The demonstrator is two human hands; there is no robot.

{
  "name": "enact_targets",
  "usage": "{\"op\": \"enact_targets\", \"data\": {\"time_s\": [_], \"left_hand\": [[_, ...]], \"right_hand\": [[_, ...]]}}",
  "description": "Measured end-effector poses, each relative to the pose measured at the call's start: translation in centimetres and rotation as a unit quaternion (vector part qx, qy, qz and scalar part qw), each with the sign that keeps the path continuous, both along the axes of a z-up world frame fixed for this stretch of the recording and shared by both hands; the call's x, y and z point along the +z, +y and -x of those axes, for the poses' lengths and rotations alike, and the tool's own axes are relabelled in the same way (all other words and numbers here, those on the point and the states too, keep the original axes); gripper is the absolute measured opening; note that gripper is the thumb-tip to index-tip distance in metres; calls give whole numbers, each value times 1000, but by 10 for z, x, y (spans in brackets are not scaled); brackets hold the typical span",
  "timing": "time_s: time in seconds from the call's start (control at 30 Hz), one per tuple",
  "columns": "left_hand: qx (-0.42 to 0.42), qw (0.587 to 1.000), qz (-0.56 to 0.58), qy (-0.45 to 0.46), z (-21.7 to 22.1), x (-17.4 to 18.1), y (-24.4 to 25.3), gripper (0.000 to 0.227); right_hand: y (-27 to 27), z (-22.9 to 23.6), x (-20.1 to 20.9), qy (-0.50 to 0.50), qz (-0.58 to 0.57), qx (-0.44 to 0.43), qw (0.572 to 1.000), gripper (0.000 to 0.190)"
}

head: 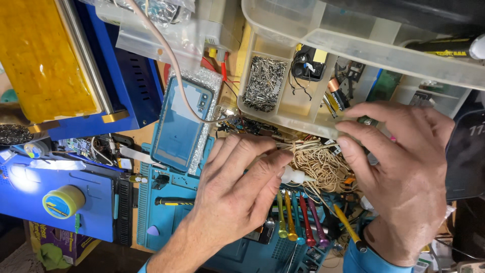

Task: The person sorts through a cluttered plastic organizer drawer, moving aside various small electronic components, wires, and tools. They pick up and examine a green circuit board before placing it back into the drawer.

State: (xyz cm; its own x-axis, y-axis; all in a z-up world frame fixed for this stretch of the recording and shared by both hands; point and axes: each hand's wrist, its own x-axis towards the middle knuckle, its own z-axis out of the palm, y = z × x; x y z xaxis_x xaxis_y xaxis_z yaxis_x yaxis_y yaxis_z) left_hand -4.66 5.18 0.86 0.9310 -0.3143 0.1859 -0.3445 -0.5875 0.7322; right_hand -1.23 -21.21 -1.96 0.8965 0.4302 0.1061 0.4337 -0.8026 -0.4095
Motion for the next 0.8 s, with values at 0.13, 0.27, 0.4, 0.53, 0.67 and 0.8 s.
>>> {"op": "enact_targets", "data": {"time_s": [0.13, 0.27, 0.4, 0.53, 0.67, 0.8], "left_hand": [[3, 1000, -6, 3, 2, -3, -1, 24], [8, 1000, -5, 2, 5, -7, -4, 24], [26, 1000, -8, -15, 5, -6, -9, 20], [24, 997, -60, -39, -5, -6, -18, 22], [-51, 973, -201, -97, -18, -9, -39, 34], [-56, 973, -195, -108, -21, -14, -59, 29]], "right_hand": [[-1, 0, -1, 17, -13, -6, 1000, 16], [1, -3, 4, 20, -37, -9, 999, 12], [3, -4, 8, 2, -56, -13, 998, 8], [8, -1, 16, -4, -98, -49, 994, 14], [4, 1, 8, -91, -89, -79, 989, 37], [2, -3, 6, -115, -47, -45, 991, 44]]}}
